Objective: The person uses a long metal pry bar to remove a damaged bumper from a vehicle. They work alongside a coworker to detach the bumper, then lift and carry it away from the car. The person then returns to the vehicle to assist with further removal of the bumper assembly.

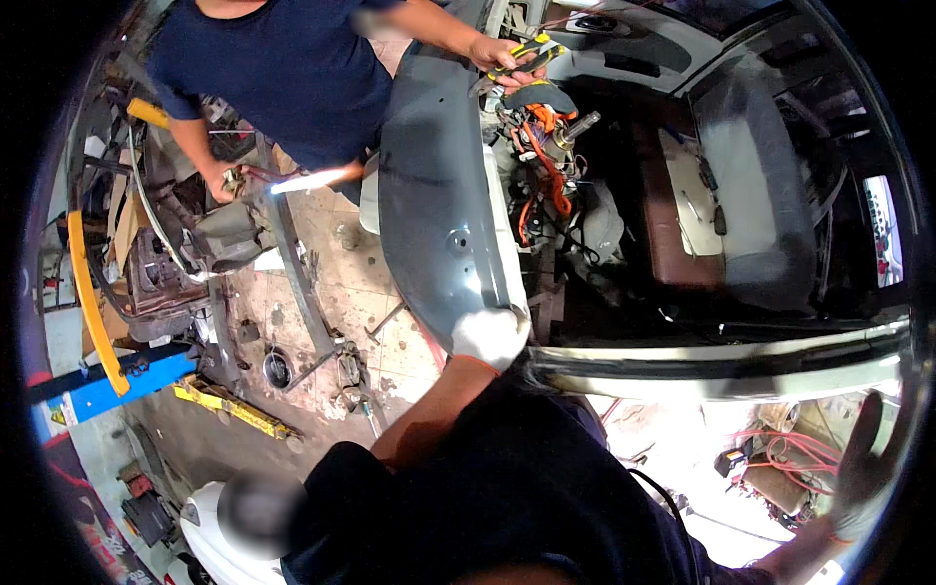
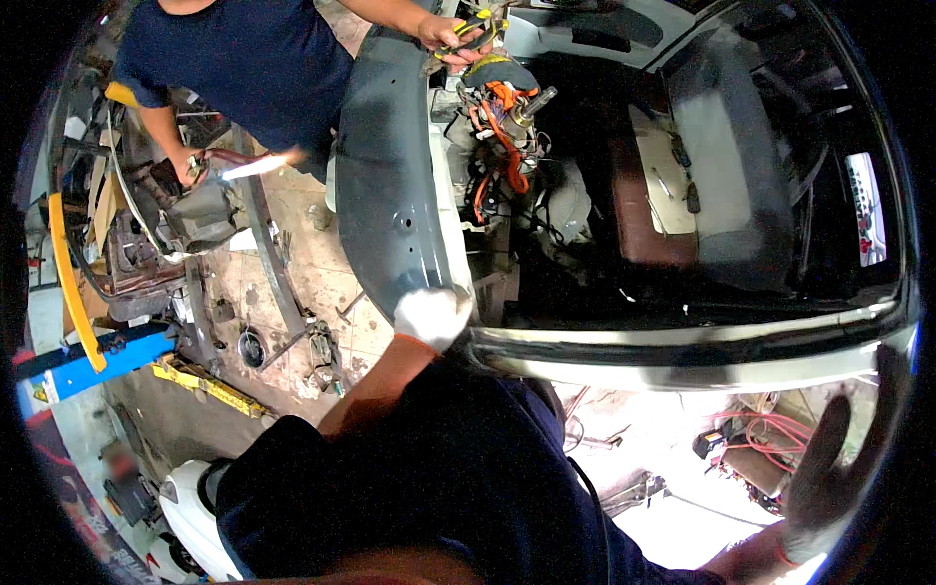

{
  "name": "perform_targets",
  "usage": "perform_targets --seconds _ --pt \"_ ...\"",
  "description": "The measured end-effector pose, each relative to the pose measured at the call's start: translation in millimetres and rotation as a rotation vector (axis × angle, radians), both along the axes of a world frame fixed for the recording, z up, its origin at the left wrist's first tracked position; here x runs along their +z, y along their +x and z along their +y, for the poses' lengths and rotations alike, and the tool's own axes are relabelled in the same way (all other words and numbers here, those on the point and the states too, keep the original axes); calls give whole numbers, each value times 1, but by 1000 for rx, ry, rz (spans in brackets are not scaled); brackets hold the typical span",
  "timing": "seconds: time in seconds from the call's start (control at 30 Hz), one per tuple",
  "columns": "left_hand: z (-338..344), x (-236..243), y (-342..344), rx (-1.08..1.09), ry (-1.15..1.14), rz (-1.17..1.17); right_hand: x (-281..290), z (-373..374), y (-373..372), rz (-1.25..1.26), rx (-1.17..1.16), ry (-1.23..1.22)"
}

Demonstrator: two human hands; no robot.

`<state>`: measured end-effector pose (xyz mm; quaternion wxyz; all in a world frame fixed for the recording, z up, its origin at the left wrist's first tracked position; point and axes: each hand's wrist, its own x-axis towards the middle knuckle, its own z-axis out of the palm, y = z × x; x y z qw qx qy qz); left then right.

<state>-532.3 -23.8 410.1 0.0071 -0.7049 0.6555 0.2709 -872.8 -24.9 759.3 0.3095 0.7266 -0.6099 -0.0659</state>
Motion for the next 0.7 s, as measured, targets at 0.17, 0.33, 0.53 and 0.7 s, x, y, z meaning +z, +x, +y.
perform_targets --seconds 0.17,0.33,0.53,0.7 --pt "-17 -3 0 -125 -30 45 -148 99 -137 -968 113 -890" --pt "-14 -3 11 -14 -49 -60 -293 34 -183 -1354 -368 -942" --pt "-14 -8 19 7 -42 -166 -345 -18 -119 -993 -67 -157" --pt "-19 -13 17 -25 -25 -223 -356 -25 -94 -832 59 198"
